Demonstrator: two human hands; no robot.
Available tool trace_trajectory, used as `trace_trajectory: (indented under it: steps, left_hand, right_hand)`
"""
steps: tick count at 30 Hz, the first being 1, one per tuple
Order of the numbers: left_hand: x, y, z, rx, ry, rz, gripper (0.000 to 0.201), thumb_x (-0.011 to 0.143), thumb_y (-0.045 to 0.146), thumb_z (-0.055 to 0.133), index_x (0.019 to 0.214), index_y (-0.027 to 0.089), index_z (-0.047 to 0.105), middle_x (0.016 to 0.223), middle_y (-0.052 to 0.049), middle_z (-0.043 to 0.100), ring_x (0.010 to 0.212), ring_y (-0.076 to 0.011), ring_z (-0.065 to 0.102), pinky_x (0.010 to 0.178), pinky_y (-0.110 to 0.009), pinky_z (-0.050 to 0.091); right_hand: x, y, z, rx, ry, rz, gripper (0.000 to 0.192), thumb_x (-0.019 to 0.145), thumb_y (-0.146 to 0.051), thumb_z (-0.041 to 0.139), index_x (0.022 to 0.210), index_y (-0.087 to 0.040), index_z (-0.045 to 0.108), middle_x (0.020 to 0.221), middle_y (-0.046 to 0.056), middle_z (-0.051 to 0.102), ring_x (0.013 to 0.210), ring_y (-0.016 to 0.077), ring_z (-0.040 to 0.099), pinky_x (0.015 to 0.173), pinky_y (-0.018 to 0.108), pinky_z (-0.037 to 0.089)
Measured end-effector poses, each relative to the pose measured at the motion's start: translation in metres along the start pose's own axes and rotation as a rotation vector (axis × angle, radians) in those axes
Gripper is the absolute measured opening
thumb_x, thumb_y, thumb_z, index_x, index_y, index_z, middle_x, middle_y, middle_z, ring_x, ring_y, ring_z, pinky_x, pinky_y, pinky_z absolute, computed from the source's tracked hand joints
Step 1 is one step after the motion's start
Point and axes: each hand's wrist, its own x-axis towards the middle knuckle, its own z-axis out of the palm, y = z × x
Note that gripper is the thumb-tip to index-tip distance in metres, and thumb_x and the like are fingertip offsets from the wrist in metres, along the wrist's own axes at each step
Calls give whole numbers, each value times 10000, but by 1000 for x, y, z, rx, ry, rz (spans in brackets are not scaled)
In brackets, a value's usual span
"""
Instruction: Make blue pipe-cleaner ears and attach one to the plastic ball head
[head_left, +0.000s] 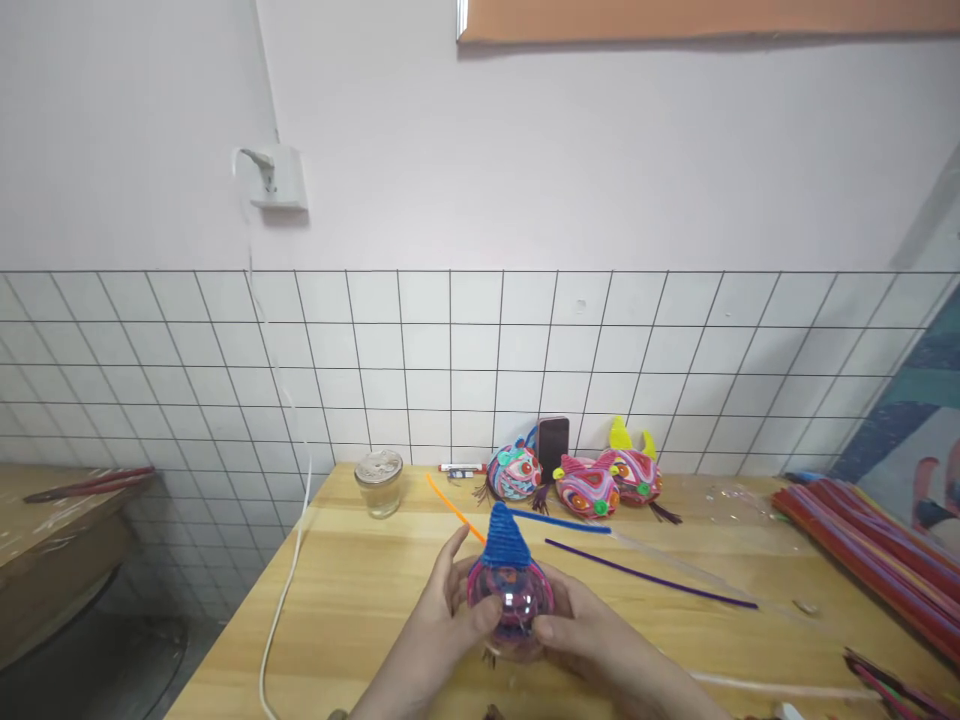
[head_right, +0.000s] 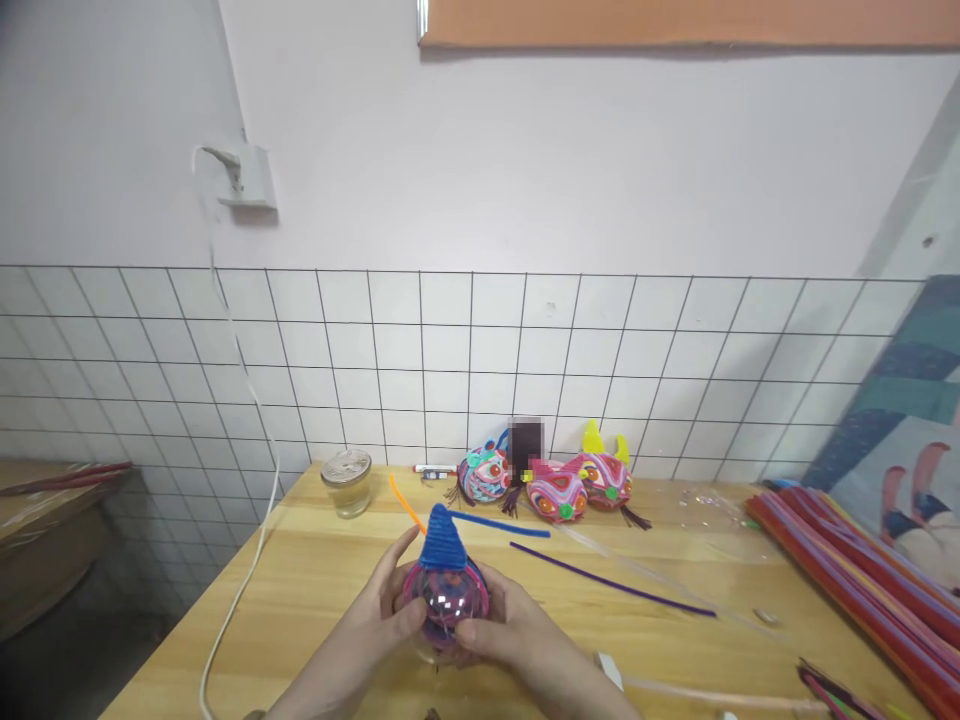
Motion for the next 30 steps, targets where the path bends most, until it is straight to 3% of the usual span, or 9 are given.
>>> trace_trajectory:
  steps: [3,7,11,15,18,21,24,30]
  left_hand:
    - [-3,6,6,-123,-29,21,874,530,397,769,1284,240,356,1202,-132,539,1104,-293,485,912,-400,354]
    - [-7,11,12,-125,-72,5,708,502,390,781,1136,187,540,1091,-125,609,1051,-299,518,882,-377,381]
    - [-8,11,10,-91,-49,-3,609,531,351,772,1076,158,578,1029,-121,638,959,-270,566,829,-348,419]
    - [-7,12,8,-77,-8,9,574,561,325,759,1083,178,571,1064,-110,628,965,-252,566,832,-342,431]
    - [-8,16,9,-60,4,15,571,574,320,751,1101,199,567,1081,-101,625,987,-252,557,846,-344,427]
    - [-10,19,12,-18,-40,15,494,632,323,708,1092,190,585,1071,-98,628,1002,-257,547,869,-355,413]
    - [-11,19,14,17,-77,22,442,679,309,670,1097,190,585,1082,-89,623,1011,-251,538,884,-353,405]
    - [-11,14,14,49,-85,30,409,694,271,664,1087,200,573,1074,-78,616,992,-229,538,861,-332,412]
  right_hand:
    - [0,-1,9,54,-6,29,554,625,-378,723,1106,-158,559,966,77,636,886,217,584,785,321,445]
    - [-1,6,14,130,-20,59,540,629,-383,723,1092,-155,565,952,81,640,840,196,595,775,309,440]
    - [-1,16,9,133,-19,76,580,649,-401,708,1144,-159,529,1036,110,620,881,212,603,797,345,438]
    - [2,25,-5,14,75,29,659,661,-436,690,1238,-249,433,1139,91,576,889,214,610,736,347,475]
    - [6,24,-12,-159,198,-104,545,662,-425,694,1148,-244,528,1178,74,560,1032,218,536,884,366,406]
    - [10,17,-9,-212,336,-158,376,687,-444,662,987,-220,627,1057,64,630,1015,224,544,895,355,395]
    - [15,14,-1,-118,377,-133,315,714,-453,630,873,-183,659,826,40,680,790,192,611,748,311,458]
    - [23,18,11,-67,487,-142,287,646,-416,700,652,-135,640,594,-6,633,520,110,531,535,221,420]
